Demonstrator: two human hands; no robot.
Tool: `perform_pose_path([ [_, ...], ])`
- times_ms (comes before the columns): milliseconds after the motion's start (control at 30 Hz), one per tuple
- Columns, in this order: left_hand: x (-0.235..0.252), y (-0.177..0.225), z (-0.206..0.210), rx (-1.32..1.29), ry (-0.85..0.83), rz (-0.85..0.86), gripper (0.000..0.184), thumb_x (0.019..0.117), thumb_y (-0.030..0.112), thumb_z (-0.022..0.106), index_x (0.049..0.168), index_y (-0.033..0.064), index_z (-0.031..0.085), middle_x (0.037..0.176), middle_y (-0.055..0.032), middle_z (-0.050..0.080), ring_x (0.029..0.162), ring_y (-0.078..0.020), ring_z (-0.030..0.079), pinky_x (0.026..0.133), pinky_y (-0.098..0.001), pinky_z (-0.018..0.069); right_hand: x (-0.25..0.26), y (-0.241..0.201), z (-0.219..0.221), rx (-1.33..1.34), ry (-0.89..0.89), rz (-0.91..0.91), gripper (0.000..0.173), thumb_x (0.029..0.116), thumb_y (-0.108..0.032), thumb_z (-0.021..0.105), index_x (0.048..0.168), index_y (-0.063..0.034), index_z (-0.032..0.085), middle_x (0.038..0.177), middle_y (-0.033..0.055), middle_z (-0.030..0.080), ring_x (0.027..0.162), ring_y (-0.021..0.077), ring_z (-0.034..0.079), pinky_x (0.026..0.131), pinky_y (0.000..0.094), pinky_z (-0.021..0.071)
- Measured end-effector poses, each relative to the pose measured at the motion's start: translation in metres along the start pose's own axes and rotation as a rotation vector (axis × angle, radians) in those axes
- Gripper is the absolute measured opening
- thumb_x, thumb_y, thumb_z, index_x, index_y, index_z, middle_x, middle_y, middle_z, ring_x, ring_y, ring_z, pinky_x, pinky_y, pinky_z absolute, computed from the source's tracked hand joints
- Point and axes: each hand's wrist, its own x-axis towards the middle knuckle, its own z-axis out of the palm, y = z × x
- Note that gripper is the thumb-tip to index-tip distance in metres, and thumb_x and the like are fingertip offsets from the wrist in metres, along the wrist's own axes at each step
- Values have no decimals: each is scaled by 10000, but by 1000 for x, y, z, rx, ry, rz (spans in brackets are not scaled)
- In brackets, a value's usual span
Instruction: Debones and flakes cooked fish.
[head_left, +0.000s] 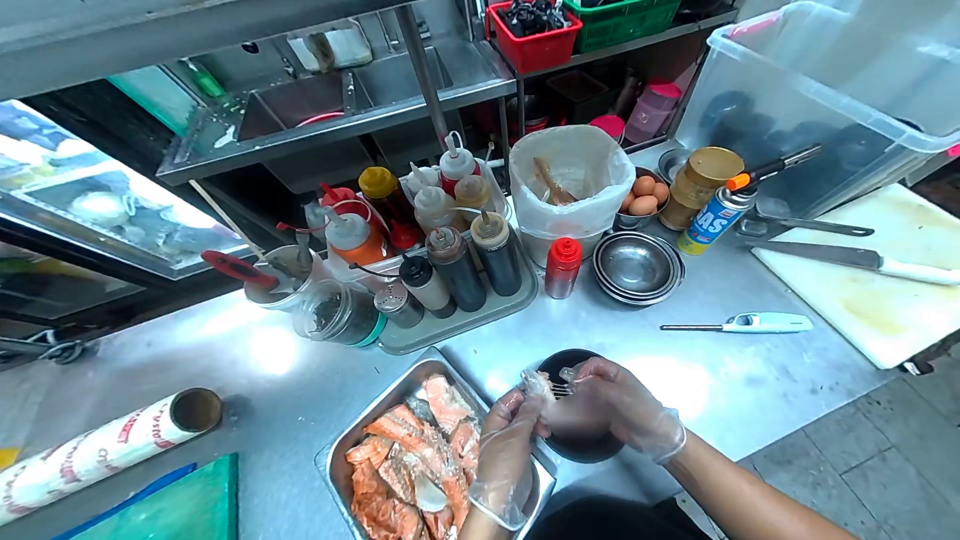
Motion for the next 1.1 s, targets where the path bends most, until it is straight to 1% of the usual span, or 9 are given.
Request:
perform_pose_path([
  [133, 1, 6, -1, -7, 3, 3, 104, 990, 24, 595, 968, -63, 648, 776, -146, 647, 619, -173, 611, 597, -303, 558, 2, 2, -17, 16, -111, 3, 80, 910, -133, 676, 984, -108, 657, 852, 44, 656, 691, 123, 614, 638, 304, 539],
  [267, 2, 8, 2, -36, 25, -1, 109, 991, 34, 595, 980, -62, 646, 785, -149, 650, 622, -177, 616, 594, -307, 562, -2, 13, -22, 21, -213, 26, 250, 936, -272, 690, 1138, -127, 665, 1040, 74, 683, 833, 169, 664, 722, 353, 580],
  [400, 2, 4, 9, 0, 58, 6, 115, 986, 33, 622, 1013, -75, 648, 804, -168, 662, 644, -198, 633, 615, -320, 574, -5, 23, -2, 62, -195, 51, 326, 915, -154, 734, 1198, -73, 594, 1042, 114, 688, 840, 185, 673, 731, 345, 581],
  [467, 1, 0, 10, 37, 54, 32, 120, 984, 37, 625, 1018, -76, 651, 800, -166, 672, 639, -195, 644, 613, -316, 583, -5, 23, 9, 51, -141, 69, 326, 900, -87, 731, 1182, -37, 574, 1010, 124, 683, 797, 179, 664, 690, 335, 573],
  [567, 1, -2, 8, 26, 50, 54, 121, 992, 29, 602, 1005, -78, 656, 794, -168, 671, 640, -190, 638, 614, -314, 576, -4, 21, 16, 22, -67, 78, 218, 902, -38, 706, 1096, -30, 606, 930, 107, 690, 716, 156, 653, 629, 310, 566],
  [767, 0, -1, 4, -26, 82, 49, 133, 1005, 33, 587, 1025, -81, 654, 797, -164, 660, 648, -194, 632, 620, -313, 573, -8, 8, 12, 6, -32, 64, 104, 904, -35, 701, 1000, -55, 666, 839, 79, 693, 665, 135, 641, 611, 295, 562],
  [900, 0, 2, 7, -51, 122, 40, 143, 1015, 33, 581, 1072, -84, 641, 799, -157, 665, 639, -184, 640, 613, -304, 579, -8, 2, 4, 13, 23, 34, 83, 901, -42, 688, 975, -64, 658, 800, 69, 681, 640, 133, 635, 596, 296, 557],
  [1033, 1, 6, 7, -57, 106, 42, 137, 1014, 31, 573, 1055, -84, 635, 786, -154, 663, 637, -183, 640, 614, -302, 577, -5, 1, -7, 61, 17, -16, 97, 908, -97, 693, 994, -68, 658, 869, 80, 668, 693, 135, 623, 642, 303, 551],
  [1100, 1, 7, 7, -42, 79, 26, 136, 1009, 26, 583, 1068, -85, 635, 799, -158, 665, 643, -185, 642, 617, -305, 580, -4, 2, -9, 8, -53, -6, 194, 909, -156, 712, 1080, -75, 670, 972, 84, 682, 772, 149, 646, 702, 326, 570],
])
